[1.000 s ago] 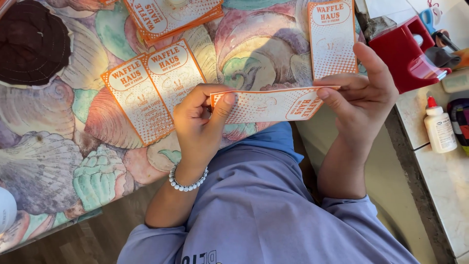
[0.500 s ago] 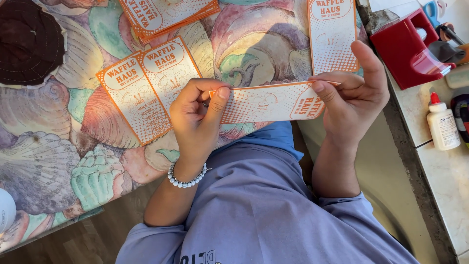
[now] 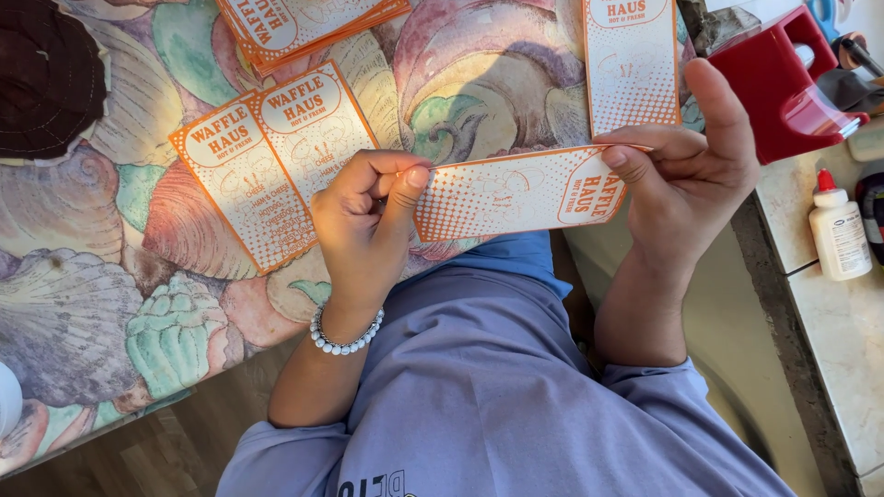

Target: The person applies glue to paper packaging inserts and folds them by hand, repeating the process for multiple items on a table.

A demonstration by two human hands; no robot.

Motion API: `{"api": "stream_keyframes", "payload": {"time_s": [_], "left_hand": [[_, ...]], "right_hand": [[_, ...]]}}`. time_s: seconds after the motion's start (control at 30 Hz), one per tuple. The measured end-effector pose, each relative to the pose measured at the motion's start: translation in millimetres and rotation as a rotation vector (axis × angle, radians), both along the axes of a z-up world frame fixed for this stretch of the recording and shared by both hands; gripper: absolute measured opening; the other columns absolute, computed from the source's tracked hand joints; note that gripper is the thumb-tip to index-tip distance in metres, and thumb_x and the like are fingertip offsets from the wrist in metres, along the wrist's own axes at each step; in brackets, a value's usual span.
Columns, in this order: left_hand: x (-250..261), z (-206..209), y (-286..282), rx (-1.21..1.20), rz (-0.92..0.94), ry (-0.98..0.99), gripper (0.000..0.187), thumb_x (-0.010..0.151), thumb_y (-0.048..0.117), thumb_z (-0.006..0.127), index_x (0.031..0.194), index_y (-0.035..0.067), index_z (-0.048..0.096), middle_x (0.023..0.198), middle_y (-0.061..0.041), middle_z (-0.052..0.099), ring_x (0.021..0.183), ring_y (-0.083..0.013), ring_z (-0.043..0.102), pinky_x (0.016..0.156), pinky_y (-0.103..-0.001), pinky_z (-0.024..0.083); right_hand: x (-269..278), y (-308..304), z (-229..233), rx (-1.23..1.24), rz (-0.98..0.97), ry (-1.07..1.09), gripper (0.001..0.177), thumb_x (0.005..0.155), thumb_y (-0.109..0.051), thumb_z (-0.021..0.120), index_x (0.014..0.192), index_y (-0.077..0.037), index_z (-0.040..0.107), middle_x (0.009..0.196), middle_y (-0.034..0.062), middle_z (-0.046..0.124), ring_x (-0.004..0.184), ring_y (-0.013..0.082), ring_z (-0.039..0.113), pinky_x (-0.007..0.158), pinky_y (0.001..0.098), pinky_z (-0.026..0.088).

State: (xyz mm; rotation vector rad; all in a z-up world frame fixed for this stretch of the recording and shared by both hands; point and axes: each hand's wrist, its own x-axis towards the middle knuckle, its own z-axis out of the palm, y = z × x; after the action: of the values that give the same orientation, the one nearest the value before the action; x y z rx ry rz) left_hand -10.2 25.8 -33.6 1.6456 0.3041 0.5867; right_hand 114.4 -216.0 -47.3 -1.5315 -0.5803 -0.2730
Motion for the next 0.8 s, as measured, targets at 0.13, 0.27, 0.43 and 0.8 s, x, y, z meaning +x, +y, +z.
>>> {"api": "stream_keyframes", "payload": {"time_s": [0.13, 0.27, 0.43, 0.8], "left_hand": [[-0.7, -0.9, 4.5, 0.012, -0.039, 0.011, 0.016, 0.102, 0.018, 0.071, 0.112, 0.005, 0.071, 0.065, 0.009, 0.054, 0.064, -0.0005, 0.036, 0.062, -0.018, 0.033], [-0.8, 1.0, 9.2, 0.118, -0.085, 0.081, 0.014, 0.098, 0.016, 0.074, 0.104, 0.004, 0.074, 0.086, -0.003, 0.078, 0.077, -0.0024, 0.066, 0.071, -0.018, 0.050], [0.0, 2.1, 10.6, 0.110, -0.091, 0.108, 0.014, 0.101, 0.019, 0.072, 0.102, 0.005, 0.074, 0.073, 0.003, 0.071, 0.063, -0.0006, 0.052, 0.062, -0.018, 0.044], [-4.7, -24.3, 9.8, 0.614, -0.002, 0.010, 0.028, 0.109, 0.002, 0.050, 0.135, -0.005, 0.056, 0.135, -0.022, 0.064, 0.128, -0.0375, 0.064, 0.115, -0.045, 0.049]], "right_hand": [[2.6, -2.9, 2.0, 0.030, 0.021, 0.010, 0.075, 0.095, 0.023, 0.078, 0.157, 0.007, 0.039, 0.157, 0.0230, 0.054, 0.097, 0.0392, 0.073, 0.079, 0.0338, 0.060], [3.3, -3.0, 6.5, -0.016, 0.016, 0.026, 0.076, 0.094, 0.022, 0.079, 0.157, 0.007, 0.038, 0.143, 0.0310, 0.062, 0.093, 0.0391, 0.074, 0.077, 0.0331, 0.059], [3.3, -0.4, 7.8, -0.030, 0.028, 0.027, 0.075, 0.095, 0.021, 0.079, 0.156, 0.008, 0.038, 0.151, 0.0290, 0.058, 0.094, 0.0396, 0.074, 0.079, 0.0341, 0.060], [35.4, 27.0, -18.5, -0.323, 0.194, 0.120, 0.026, 0.104, 0.013, 0.075, 0.127, 0.005, 0.066, 0.103, 0.0163, 0.075, 0.089, 0.0161, 0.071, 0.075, 0.0233, 0.055]]}}
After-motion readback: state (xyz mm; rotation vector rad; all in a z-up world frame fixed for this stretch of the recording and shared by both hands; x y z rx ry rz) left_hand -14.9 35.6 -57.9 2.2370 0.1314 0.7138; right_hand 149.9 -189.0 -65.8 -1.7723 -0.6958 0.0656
